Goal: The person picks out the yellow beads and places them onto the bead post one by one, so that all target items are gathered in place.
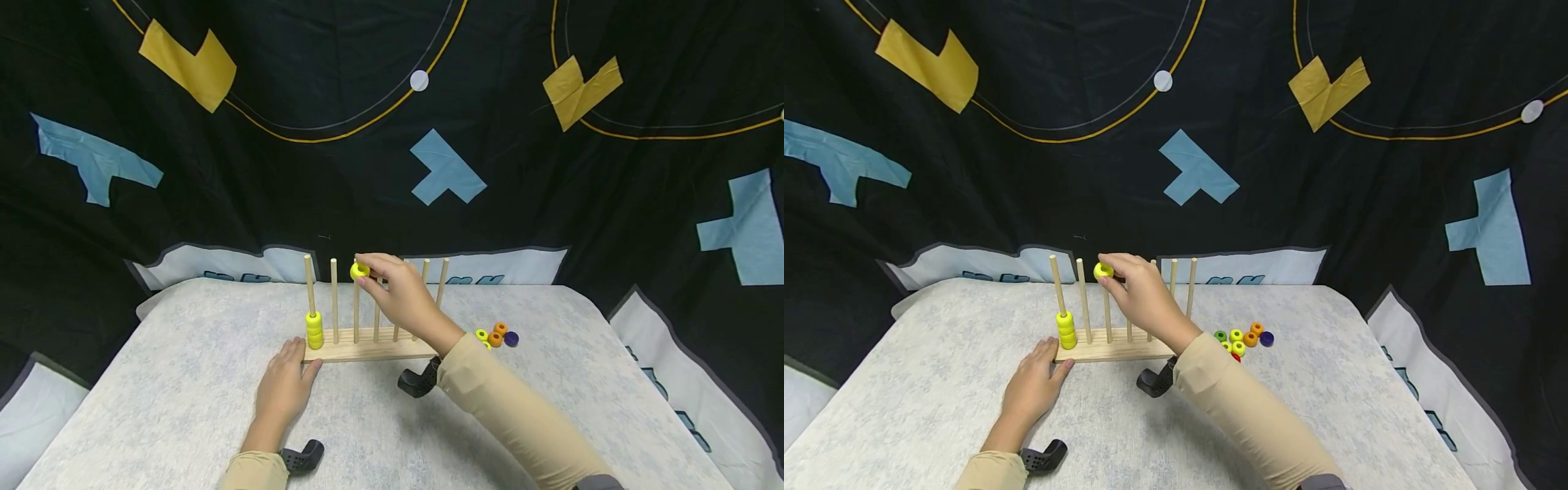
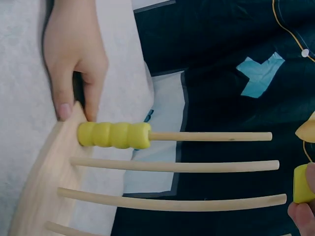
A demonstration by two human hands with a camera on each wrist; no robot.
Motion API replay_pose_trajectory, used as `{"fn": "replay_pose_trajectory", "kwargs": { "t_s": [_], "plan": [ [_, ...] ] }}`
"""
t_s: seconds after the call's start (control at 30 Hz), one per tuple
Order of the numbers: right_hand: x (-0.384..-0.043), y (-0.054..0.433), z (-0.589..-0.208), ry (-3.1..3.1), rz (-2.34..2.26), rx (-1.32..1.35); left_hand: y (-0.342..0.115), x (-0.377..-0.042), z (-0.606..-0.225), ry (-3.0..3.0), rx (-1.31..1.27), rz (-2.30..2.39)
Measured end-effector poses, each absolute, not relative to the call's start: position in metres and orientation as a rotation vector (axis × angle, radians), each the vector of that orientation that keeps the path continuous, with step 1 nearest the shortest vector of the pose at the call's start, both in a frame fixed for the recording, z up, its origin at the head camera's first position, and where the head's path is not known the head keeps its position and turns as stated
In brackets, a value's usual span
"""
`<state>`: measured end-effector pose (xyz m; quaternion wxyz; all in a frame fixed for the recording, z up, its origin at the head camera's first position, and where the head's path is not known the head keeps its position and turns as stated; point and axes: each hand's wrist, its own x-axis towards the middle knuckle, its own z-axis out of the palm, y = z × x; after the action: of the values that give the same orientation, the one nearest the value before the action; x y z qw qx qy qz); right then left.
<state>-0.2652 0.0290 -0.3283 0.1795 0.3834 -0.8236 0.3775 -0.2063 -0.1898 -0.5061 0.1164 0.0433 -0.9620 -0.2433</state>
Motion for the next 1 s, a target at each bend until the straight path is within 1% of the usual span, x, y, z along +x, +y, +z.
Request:
{"fn": "replay_pose_trajectory", "kwargs": {
  "t_s": [0.23,0.63,1.0],
  "plan": [
    [-0.274,0.016,-0.317,-2.354,1.041,1.048,-0.19,-0.206,-0.506,-2.822,0.126,-0.716],
    [-0.291,-0.009,-0.31,-2.461,1.113,0.996,-0.191,-0.206,-0.505,-2.826,0.113,-0.716],
    [-0.294,-0.032,-0.31,-2.496,1.117,0.996,-0.19,-0.205,-0.505,-2.823,0.119,-0.719]
  ]
}}
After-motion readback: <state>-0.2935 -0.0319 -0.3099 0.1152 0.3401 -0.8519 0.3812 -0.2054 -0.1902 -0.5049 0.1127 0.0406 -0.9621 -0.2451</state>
